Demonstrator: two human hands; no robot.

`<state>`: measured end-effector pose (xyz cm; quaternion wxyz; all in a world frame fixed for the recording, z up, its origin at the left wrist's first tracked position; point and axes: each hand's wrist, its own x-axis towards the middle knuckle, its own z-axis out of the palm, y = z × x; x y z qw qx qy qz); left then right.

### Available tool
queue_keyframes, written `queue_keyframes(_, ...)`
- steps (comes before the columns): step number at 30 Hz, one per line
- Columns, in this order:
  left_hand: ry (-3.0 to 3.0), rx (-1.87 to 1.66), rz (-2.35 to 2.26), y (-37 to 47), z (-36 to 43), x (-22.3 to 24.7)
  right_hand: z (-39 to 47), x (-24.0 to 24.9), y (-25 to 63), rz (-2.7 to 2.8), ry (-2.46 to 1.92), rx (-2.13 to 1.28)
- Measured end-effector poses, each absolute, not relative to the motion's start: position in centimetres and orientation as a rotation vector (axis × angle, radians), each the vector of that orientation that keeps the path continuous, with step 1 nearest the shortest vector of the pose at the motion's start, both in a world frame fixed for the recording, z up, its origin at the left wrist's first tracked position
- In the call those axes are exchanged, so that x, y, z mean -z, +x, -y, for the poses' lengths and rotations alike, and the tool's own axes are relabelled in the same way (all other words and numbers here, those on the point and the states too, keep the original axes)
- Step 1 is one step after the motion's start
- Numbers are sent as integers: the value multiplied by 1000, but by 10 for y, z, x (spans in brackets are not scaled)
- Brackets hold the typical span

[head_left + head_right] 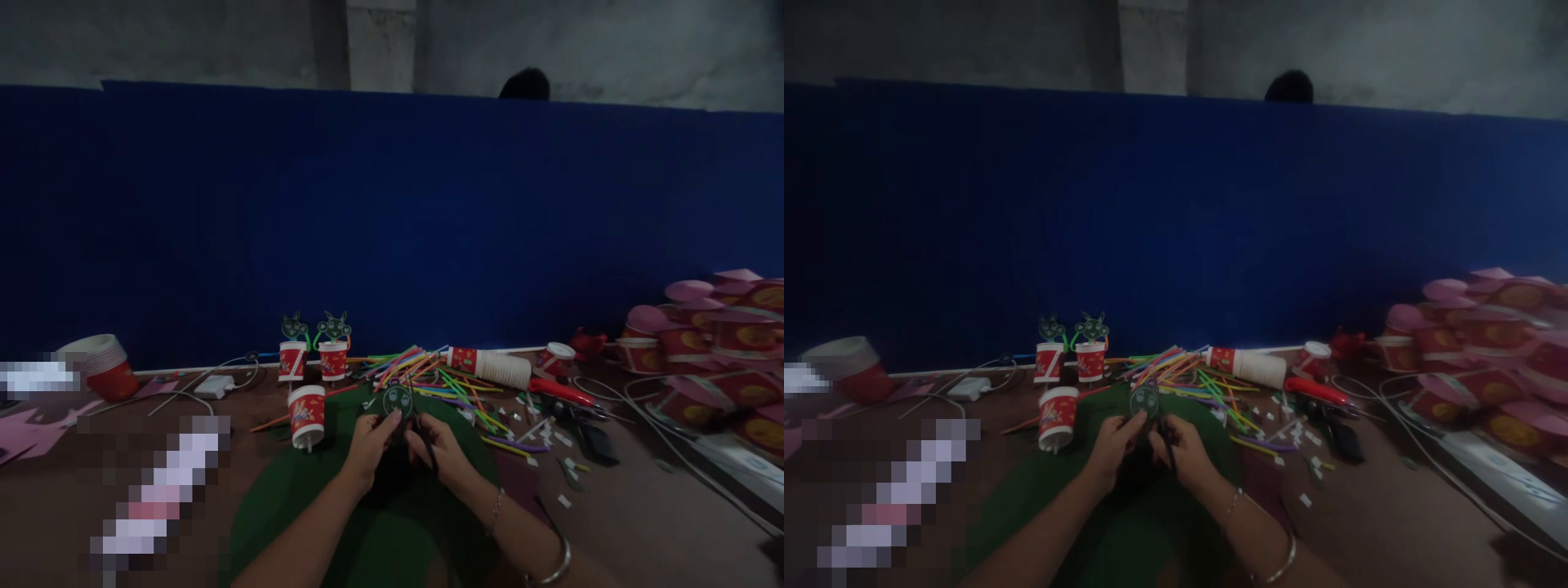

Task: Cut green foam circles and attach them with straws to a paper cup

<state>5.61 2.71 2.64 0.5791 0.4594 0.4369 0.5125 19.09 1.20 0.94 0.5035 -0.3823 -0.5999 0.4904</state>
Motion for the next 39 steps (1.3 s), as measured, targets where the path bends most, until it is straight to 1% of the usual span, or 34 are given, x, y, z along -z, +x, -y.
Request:
queue_keyframes(17, 1118, -1228, -1084, 54, -30, -24, -16, -2, 192, 1461, -940, -1172)
queue_keyframes(24, 1121, -1303, -1142, 55, -31, -22, -13, -10, 191, 1463, -952, -1167)
queue_keyframes(39, 1253, -1262, -1154, 51, -35, -17, -16, -4, 192, 1462, -958, -1185)
